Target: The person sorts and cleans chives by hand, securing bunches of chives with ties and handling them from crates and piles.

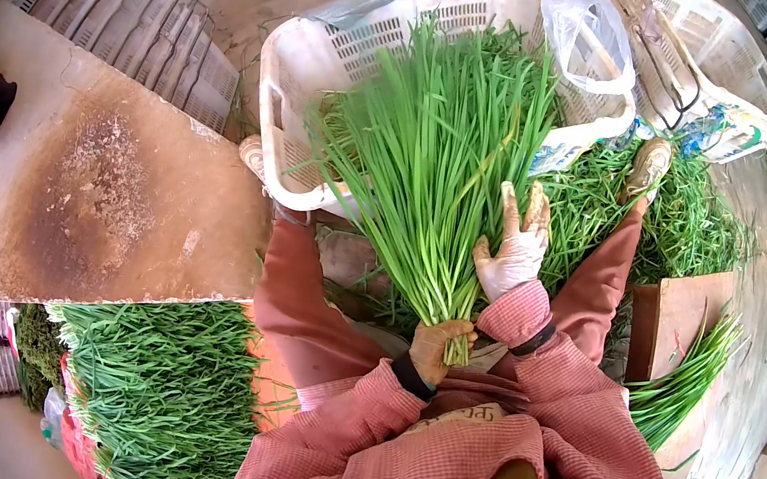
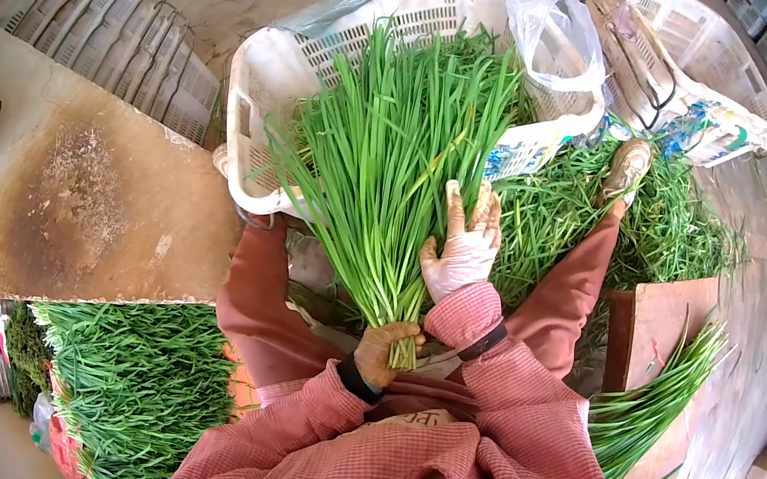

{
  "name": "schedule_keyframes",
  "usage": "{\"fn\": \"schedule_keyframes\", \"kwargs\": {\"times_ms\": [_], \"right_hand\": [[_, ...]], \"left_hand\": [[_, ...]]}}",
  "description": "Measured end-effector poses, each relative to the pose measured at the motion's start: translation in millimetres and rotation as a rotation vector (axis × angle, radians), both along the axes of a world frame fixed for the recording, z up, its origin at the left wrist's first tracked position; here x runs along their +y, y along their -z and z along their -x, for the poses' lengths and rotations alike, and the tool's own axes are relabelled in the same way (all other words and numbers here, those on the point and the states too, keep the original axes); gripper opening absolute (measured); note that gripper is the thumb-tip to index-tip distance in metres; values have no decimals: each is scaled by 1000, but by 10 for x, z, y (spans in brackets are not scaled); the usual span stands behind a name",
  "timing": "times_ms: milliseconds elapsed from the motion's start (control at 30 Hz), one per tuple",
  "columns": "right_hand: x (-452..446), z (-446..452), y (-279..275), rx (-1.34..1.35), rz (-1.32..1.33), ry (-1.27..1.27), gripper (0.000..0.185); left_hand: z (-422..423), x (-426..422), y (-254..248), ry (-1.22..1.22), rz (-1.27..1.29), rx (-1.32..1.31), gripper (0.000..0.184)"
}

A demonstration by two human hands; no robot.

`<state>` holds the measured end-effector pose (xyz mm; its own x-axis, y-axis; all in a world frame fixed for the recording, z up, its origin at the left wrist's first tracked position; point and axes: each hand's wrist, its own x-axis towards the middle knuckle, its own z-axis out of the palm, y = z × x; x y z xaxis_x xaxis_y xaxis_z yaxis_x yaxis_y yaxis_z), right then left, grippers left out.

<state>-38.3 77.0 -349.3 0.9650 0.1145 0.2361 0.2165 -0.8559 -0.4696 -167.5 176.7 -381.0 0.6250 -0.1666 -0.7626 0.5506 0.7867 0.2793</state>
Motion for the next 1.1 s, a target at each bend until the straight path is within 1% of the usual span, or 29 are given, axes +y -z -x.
{"fn": "schedule_keyframes", "kwargs": {"times_ms": [67, 133, 167, 200, 267, 300, 333, 400, 433, 467, 533, 600, 633, 667, 733, 767, 800, 833, 867, 933, 967, 1000, 1033, 1067, 1100], "right_hand": [[-9, -123, -101, -101, 22, -121, 58], [78, -272, -284, -223, 183, -258, 48], [167, -341, -393, -69, 329, -314, 44], [247, -435, -415, 88, 543, -347, 43], [354, -620, -477, 413, 735, -512, 41], [333, -662, -560, 439, 784, -618, 36], [320, -658, -644, 437, 785, -622, 36], [247, -611, -787, 388, 938, -720, 33], [167, -522, -871, 311, 967, -709, 32], [77, -435, -894, 253, 968, -682, 37], [-135, -158, -892, 68, 840, -668, 35], [-228, 130, -833, 104, 693, -690, 37], [-254, 251, -677, -13, 545, -754, 34], [-257, 364, -448, -114, 328, -771, 25], [-132, 323, -569, 340, -31, -967, 23], [-55, 352, -407, 595, -438, -826, 17], [38, 364, -284, 834, -843, -654, 14], [54, 298, -189, 914, -866, -526, 15], [87, 306, -153, 1057, -1160, -254, 16], [-28, 340, -125, 1371, -1372, -48, 16], [-75, 394, -248, 1545, -1315, -128, 16], [-132, 466, -429, 1718, -1242, -215, 16], [-205, 591, -564, 1709, -1249, -507, 17], [-305, 683, -686, 1681, -1245, -795, 17], [-438, 703, -823, 1693, -1255, -885, 19]], "left_hand": [[-9, -22, -36, -16, -36, 20, 17], [-22, -34, -51, -41, -82, -55, 18], [-20, -44, -31, -61, -113, -76, 19], [-13, -49, -4, -62, -115, -73, 19], [-17, -50, 17, -70, -162, -100, 18], [-23, -33, -21, -66, -166, -96, 21], [-21, -14, 6, -70, -167, -96, 21], [11, 11, 91, -19, -186, -164, 24], [20, 12, 115, -18, -182, -163, 24], [10, 7, 120, -16, -198, -160, 24], [-7, -9, 124, -11, -208, -160, 24], [-12, -15, 126, -4, -227, -146, 23], [-28, -22, 159, -14, -191, -30, 21], [-8, 3, 225, -7, -158, -83, 21], [-63, -84, 76, -283, -57, -175, 19], [-44, -50, 104, -276, -60, -183, 19], [5, 26, 149, -143, -93, -163, 21], [30, 81, 202, -12, -130, -143, 23], [14, 96, 173, -12, -136, -149, 23], [30, 113, 119, 27, -252, -145, 27], [-13, 54, -73, -51, -201, -234, 26], [55, 52, 407, -161, -187, -242, 25], [39, 133, 449, -37, -134, -97, 28], [20, 151, 359, -9, -175, -132, 28], [-2, 169, 266, 17, -217, -166, 29]]}}
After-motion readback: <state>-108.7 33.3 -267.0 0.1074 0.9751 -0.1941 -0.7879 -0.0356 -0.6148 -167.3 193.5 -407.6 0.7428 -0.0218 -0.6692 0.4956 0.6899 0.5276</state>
